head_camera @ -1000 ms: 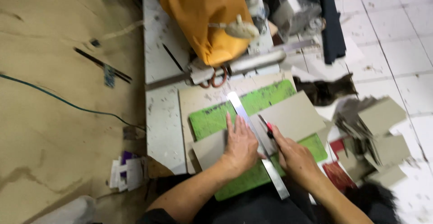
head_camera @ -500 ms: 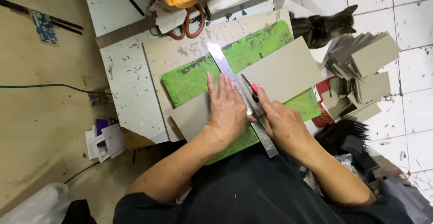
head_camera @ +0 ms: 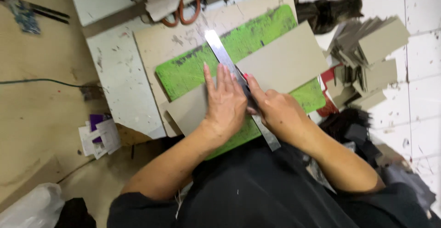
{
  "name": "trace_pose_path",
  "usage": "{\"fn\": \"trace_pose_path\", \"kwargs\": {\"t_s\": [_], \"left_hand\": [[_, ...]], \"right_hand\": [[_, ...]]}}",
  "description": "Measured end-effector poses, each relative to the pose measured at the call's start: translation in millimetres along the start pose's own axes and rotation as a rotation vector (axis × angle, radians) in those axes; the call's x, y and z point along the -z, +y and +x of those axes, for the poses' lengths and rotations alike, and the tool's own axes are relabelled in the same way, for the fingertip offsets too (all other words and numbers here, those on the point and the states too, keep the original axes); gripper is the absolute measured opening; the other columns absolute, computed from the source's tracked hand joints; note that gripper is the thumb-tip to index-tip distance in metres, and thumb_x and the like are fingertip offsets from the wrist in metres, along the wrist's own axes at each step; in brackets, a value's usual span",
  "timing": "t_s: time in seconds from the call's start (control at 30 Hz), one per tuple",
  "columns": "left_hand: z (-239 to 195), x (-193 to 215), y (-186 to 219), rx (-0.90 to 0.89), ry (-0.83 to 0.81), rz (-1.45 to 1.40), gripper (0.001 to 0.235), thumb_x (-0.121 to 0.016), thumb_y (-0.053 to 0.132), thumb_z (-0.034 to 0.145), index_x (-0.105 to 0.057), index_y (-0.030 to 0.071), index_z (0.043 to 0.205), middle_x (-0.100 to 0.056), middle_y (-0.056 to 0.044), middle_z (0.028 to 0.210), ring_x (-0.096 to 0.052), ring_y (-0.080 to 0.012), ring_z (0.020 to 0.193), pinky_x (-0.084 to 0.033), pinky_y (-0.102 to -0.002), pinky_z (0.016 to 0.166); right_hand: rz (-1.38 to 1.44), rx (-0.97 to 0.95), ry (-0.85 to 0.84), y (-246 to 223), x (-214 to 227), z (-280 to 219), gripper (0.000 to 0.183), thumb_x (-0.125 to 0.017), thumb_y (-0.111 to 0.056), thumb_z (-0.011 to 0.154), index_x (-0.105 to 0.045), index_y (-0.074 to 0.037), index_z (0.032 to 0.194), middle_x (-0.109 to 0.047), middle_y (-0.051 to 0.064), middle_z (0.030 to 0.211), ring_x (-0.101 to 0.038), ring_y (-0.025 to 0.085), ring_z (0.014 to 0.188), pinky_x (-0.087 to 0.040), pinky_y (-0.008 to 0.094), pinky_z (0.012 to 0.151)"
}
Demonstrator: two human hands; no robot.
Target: Cutting cardboard sheets into smaller rectangular pieces using a metal ruler and a utility knife.
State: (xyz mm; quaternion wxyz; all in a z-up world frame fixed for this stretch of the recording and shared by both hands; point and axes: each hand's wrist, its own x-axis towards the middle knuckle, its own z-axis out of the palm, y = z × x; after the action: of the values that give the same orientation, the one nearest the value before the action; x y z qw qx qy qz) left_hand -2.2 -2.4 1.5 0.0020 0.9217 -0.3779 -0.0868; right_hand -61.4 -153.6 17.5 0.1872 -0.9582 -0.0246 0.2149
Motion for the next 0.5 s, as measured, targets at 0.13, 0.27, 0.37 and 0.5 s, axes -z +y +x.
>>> {"fn": "trace_pose_path", "kwargs": {"t_s": [0.13, 0.27, 0.37, 0.5], "left_hand": [[-1.4, 6.1, 1.0, -0.008, -0.015, 0.041, 0.094, -0.077, 0.062, 0.079, -0.060, -0.014, 0.132, -0.055, -0.039, 0.140, -0.042, -0.0518, 0.143, 0.003, -0.080, 0.115], [-1.0, 9.8, -1.4, -0.016, -0.071, 0.033, 0.100, -0.072, 0.071, 0.081, -0.060, -0.013, 0.133, -0.054, -0.040, 0.141, -0.040, -0.0529, 0.143, 0.004, -0.082, 0.112], [-0.4, -21.0, 2.8, 0.019, -0.100, 0.303, 0.117, -0.039, 0.094, 0.082, -0.047, -0.002, 0.148, -0.040, -0.033, 0.156, -0.026, -0.0509, 0.151, -0.003, -0.081, 0.115], [0.2, -19.1, 3.4, 0.017, -0.140, 0.313, 0.116, -0.034, 0.093, 0.084, -0.043, -0.003, 0.149, -0.038, -0.033, 0.157, -0.025, -0.0511, 0.151, -0.002, -0.082, 0.114]], "right_hand": [[0.004, -0.024, -0.021, 5.9, -22.6, -33.3, 0.073, -0.051, -0.026, 0.098, -0.024, -0.012, 0.165, -0.064, 0.023, 0.081, -0.070, 0.050, 0.071, -0.057, 0.060, 0.064], [0.025, -0.112, -0.140, 2.1, -26.6, -90.2, 0.073, -0.043, -0.018, 0.096, -0.020, -0.011, 0.165, -0.061, 0.024, 0.081, -0.069, 0.051, 0.073, -0.058, 0.060, 0.064], [0.050, -0.133, -0.215, 15.5, -50.3, -121.8, 0.089, -0.052, -0.007, 0.089, -0.011, -0.014, 0.168, -0.053, 0.012, 0.080, -0.060, 0.047, 0.058, -0.049, 0.054, 0.057], [-0.015, -0.166, -0.262, 22.4, -47.7, -127.1, 0.090, -0.051, -0.009, 0.089, -0.008, -0.018, 0.168, -0.052, 0.008, 0.079, -0.057, 0.042, 0.055, -0.048, 0.053, 0.054]]}}
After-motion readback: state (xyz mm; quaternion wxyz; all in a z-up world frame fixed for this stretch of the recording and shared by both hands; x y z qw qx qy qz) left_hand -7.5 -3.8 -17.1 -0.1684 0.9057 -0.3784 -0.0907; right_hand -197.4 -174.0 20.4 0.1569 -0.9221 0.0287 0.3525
